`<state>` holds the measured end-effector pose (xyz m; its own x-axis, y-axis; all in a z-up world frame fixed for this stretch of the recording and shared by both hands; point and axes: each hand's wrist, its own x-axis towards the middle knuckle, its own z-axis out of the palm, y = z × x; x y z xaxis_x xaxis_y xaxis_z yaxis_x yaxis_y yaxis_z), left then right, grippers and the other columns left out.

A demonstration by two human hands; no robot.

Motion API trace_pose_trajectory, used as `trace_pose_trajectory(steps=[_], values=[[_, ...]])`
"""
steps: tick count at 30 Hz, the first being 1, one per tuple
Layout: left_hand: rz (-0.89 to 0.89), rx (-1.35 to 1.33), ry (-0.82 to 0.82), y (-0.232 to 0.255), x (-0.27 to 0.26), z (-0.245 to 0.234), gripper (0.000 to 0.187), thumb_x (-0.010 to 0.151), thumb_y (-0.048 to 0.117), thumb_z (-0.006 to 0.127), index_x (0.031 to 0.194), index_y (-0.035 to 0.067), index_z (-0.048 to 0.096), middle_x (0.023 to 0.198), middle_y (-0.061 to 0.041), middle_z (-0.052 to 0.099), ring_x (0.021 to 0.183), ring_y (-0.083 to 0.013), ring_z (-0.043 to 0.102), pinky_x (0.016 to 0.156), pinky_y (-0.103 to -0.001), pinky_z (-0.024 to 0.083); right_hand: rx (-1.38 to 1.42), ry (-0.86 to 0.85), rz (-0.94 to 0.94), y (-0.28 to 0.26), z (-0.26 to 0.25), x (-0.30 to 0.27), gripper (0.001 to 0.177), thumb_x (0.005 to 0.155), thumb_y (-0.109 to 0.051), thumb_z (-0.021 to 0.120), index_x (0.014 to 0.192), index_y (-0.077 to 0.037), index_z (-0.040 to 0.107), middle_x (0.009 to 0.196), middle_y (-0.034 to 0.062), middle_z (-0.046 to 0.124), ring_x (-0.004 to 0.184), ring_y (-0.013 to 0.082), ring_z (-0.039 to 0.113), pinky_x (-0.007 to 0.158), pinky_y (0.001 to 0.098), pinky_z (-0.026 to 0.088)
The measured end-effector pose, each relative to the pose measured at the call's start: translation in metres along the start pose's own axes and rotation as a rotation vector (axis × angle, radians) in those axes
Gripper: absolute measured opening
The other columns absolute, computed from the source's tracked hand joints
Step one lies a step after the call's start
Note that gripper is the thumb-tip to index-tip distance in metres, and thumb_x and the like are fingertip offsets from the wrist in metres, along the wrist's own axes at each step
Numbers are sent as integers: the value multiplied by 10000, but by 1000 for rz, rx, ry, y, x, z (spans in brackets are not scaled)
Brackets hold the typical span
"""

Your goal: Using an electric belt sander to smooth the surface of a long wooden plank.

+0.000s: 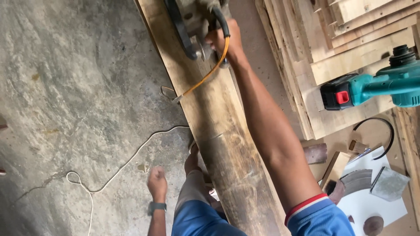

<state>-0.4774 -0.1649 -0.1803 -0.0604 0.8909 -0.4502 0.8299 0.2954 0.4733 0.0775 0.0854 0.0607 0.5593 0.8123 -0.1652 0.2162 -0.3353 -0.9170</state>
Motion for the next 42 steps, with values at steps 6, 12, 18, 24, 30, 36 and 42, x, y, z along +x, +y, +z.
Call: trace_pose_trajectory(steps=[6, 12, 18, 24, 30, 36, 42], values=[[321, -277, 272, 242, 55, -127, 262, 1144, 274, 556, 925, 134, 583, 860, 0, 573, 759, -150, 491, 691, -330, 419, -73, 27, 92, -1, -6, -37, 121, 516, -193, 665, 585, -96, 687, 499, 32, 648, 461, 157, 644, 458, 338, 503], [930, -475, 209, 436, 83, -184, 185, 1125, 129, 565, 1068, 15, 699, 957, -151, 678, 910, -282, 663, 884, -399, 504, -88, 101, 93, 20, -13, -103, 382, 732, -321, 615, 775, 46, 713, 713, 258, 691, 813, 461, 714, 695, 502, 521], [1191, -324, 55, 557, 144, -113, 151, 978, 127, 626, 1036, 46, 740, 974, -211, 719, 996, -440, 679, 909, -493, 510, -171, 81, 19, 79, -29, -180, 286, 755, -295, 566, 741, -47, 707, 794, 206, 721, 874, 441, 704, 762, 576, 482], [853, 349, -251, 569, 113, -8, 396, 756, 133, 625, 1128, 0, 644, 1078, -197, 678, 1027, -494, 715, 821, -602, 590, -100, 87, 101, 108, -40, -295, 339, 720, -284, 606, 837, 23, 689, 861, 305, 679, 983, 515, 658, 816, 614, 465], [1152, 145, 45, 519, 77, 38, 215, 744, 214, 694, 761, -1, 686, 699, -172, 666, 690, -474, 686, 551, -525, 531, -73, 85, 297, 101, -45, -361, 239, 645, -206, 792, 741, -75, 617, 717, 159, 673, 800, 334, 708, 759, 397, 544], [929, 474, -179, 545, 85, 0, 235, 815, 226, 633, 891, 54, 775, 783, -148, 742, 812, -428, 762, 615, -472, 579, -86, 69, 258, 104, -29, -338, 262, 630, -215, 827, 774, -102, 639, 715, 152, 677, 811, 330, 729, 731, 342, 555], [643, 814, -90, 587, 202, 15, 288, 812, 375, 596, 944, 195, 777, 864, -31, 768, 933, -328, 773, 613, -496, 617, -238, -66, 57, 270, 43, -253, 674, 721, -412, 720, 1295, -75, 614, 1031, 236, 709, 1041, 469, 668, 962, 559, 539]])
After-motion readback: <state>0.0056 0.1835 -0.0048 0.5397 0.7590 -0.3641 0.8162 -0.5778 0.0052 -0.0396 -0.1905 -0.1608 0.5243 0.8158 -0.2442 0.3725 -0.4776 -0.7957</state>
